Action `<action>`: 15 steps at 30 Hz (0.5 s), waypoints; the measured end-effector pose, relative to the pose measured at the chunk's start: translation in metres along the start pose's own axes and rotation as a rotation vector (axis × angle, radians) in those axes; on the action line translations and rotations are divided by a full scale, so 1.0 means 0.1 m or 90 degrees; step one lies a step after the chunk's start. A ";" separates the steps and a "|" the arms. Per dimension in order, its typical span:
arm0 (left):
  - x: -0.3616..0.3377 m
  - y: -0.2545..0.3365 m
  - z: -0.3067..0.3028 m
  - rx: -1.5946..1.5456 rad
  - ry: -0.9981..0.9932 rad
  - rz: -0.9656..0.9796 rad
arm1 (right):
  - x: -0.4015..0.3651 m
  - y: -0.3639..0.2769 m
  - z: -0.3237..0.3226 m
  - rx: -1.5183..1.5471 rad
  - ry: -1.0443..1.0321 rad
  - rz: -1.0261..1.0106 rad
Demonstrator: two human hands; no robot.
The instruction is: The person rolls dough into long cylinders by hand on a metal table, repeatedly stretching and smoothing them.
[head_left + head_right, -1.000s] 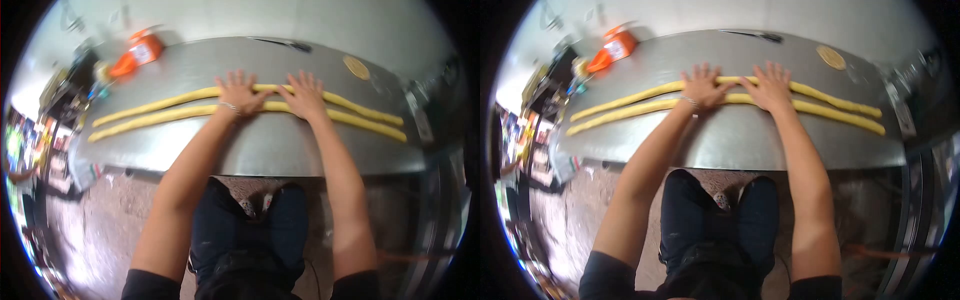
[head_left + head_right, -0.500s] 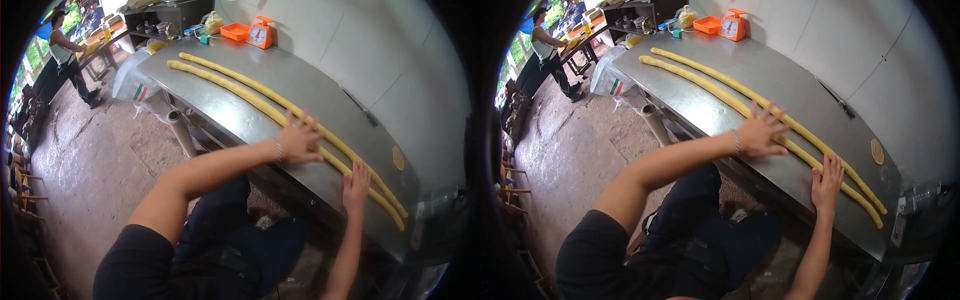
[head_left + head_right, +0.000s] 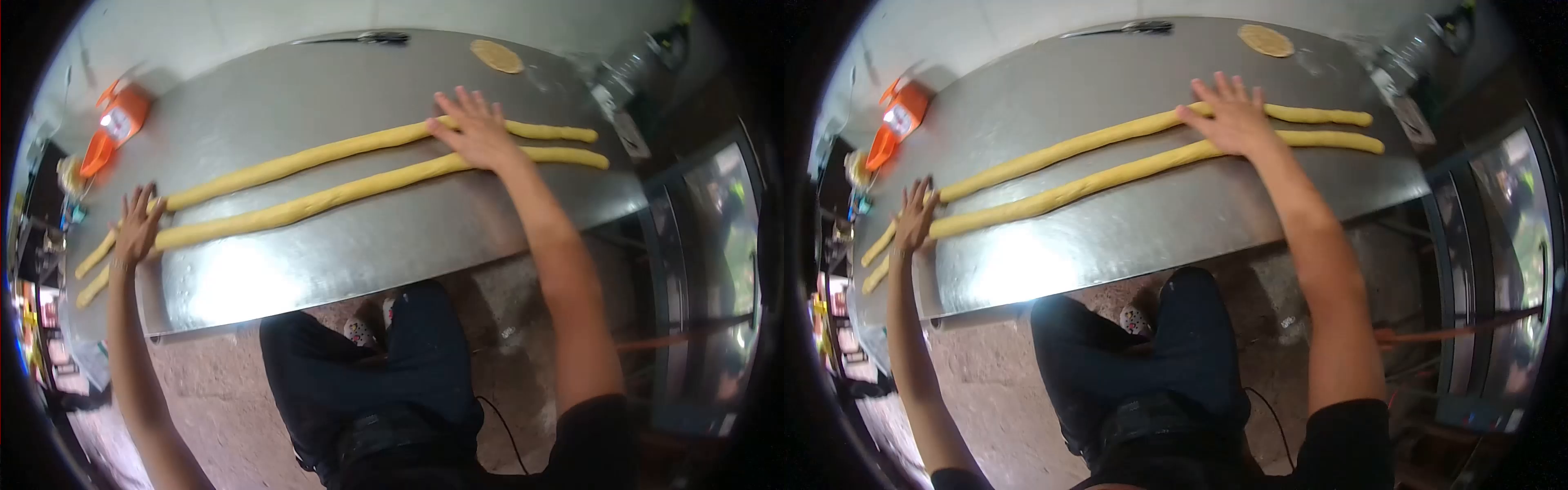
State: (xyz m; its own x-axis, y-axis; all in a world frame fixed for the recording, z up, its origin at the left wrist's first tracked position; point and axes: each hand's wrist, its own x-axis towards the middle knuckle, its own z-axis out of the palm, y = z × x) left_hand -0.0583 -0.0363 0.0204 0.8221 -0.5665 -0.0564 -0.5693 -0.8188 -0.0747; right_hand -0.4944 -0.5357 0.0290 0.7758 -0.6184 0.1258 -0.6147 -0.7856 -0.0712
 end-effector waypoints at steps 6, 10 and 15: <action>0.58 0.09 -0.02 -0.098 0.036 -0.020 | 0.55 0.02 0.12 0.027 0.007 0.020; 0.57 0.03 0.08 -0.109 0.055 0.010 | 0.56 0.07 0.18 0.026 0.026 0.030; 0.30 0.06 0.08 -0.067 0.079 0.005 | 0.34 0.09 0.12 0.042 0.042 0.010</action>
State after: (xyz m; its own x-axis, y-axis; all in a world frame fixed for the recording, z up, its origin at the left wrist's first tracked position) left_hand -0.0372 -0.0572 0.0106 0.8153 -0.5751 0.0677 -0.5779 -0.8155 0.0307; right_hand -0.4719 -0.5641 0.0211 0.7533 -0.6299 0.1891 -0.6146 -0.7766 -0.1385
